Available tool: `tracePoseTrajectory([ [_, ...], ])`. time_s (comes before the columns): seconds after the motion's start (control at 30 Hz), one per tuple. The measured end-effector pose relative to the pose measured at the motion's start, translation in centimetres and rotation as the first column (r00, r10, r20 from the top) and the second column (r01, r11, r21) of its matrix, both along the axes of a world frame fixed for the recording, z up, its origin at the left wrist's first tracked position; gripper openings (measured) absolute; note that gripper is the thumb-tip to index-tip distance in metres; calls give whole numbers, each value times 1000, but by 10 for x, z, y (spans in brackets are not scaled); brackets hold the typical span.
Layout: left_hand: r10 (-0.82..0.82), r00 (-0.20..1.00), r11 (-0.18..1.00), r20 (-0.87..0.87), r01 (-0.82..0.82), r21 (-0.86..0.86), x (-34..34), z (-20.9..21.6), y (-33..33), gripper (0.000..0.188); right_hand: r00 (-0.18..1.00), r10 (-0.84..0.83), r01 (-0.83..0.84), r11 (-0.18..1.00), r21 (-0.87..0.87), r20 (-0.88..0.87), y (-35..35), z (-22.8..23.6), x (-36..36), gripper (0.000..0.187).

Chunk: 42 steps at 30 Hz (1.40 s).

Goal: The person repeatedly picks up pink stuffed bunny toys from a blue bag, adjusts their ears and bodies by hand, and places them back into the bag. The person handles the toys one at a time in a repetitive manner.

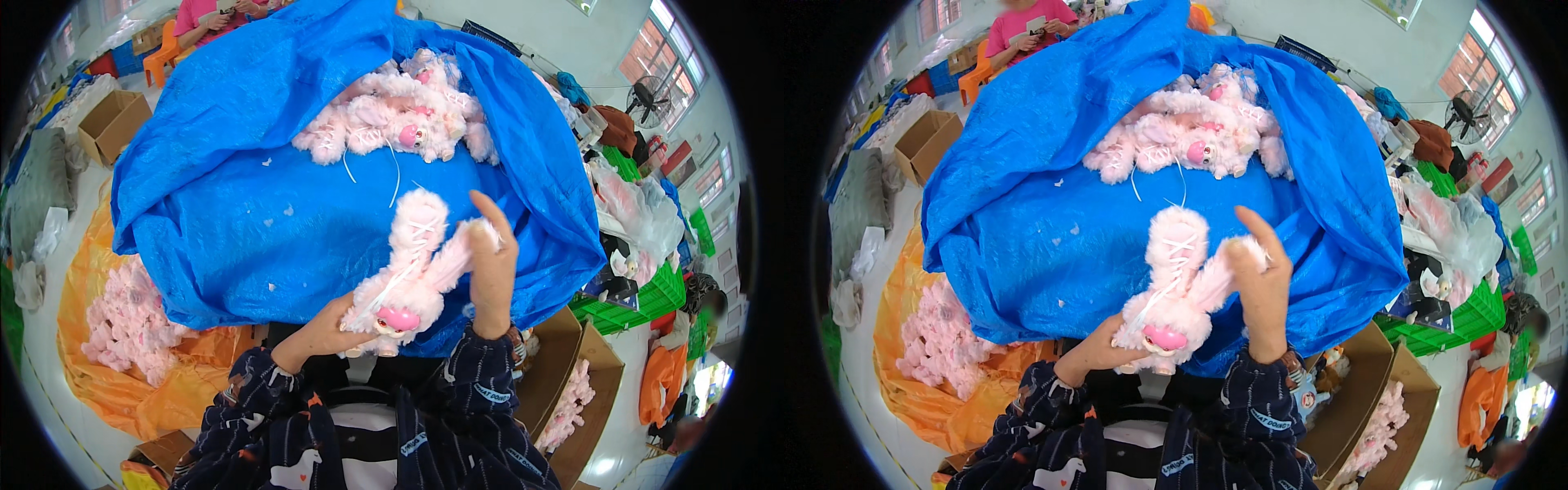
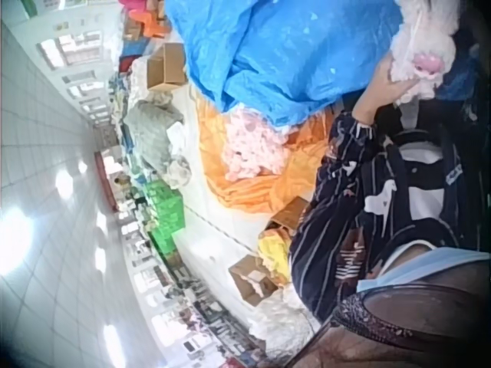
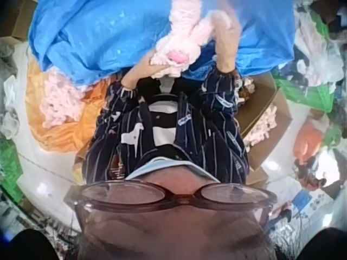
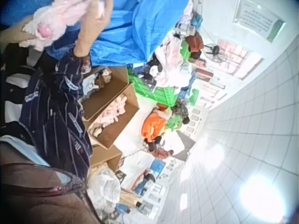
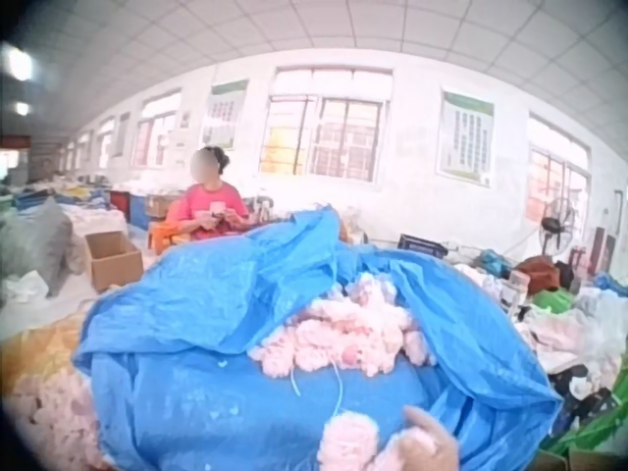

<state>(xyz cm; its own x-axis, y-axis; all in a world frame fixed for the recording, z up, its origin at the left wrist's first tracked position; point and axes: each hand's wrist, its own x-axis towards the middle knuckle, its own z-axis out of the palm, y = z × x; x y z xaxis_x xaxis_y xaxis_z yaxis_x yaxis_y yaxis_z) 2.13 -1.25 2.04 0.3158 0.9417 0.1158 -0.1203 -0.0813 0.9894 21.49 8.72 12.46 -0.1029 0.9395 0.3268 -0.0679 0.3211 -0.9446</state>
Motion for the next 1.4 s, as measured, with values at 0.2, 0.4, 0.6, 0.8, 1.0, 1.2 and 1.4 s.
tracePoseTrajectory([
  [0.2,41,999,999,-19,-40,27,0,-2,2,57,927,-290,189,909,371,238,-15,34,-3,37],
  [0.4,71,983,989,-171,-47,139,2,10,0,55,916,-18,-80,970,228,400,-24,34,-34,39],
  [0.6,124,975,980,-186,-91,177,5,3,-1,50,900,11,-103,977,186,436,-20,26,-43,32],
  [0.8,155,973,975,-172,-122,185,7,2,0,52,937,-42,-67,953,294,348,-17,31,-47,23],
  [1.0,111,985,987,-132,-94,128,4,-6,-1,59,933,-171,-28,844,535,318,-8,34,-43,10],
  [1.2,91,993,996,77,-90,-21,-1,-6,-4,63,866,-351,105,824,557,356,-10,32,-35,10],
  [1.4,113,985,992,128,-106,-64,1,-11,-1,61,995,97,-95,994,54,-24,-10,25,-31,29],
])
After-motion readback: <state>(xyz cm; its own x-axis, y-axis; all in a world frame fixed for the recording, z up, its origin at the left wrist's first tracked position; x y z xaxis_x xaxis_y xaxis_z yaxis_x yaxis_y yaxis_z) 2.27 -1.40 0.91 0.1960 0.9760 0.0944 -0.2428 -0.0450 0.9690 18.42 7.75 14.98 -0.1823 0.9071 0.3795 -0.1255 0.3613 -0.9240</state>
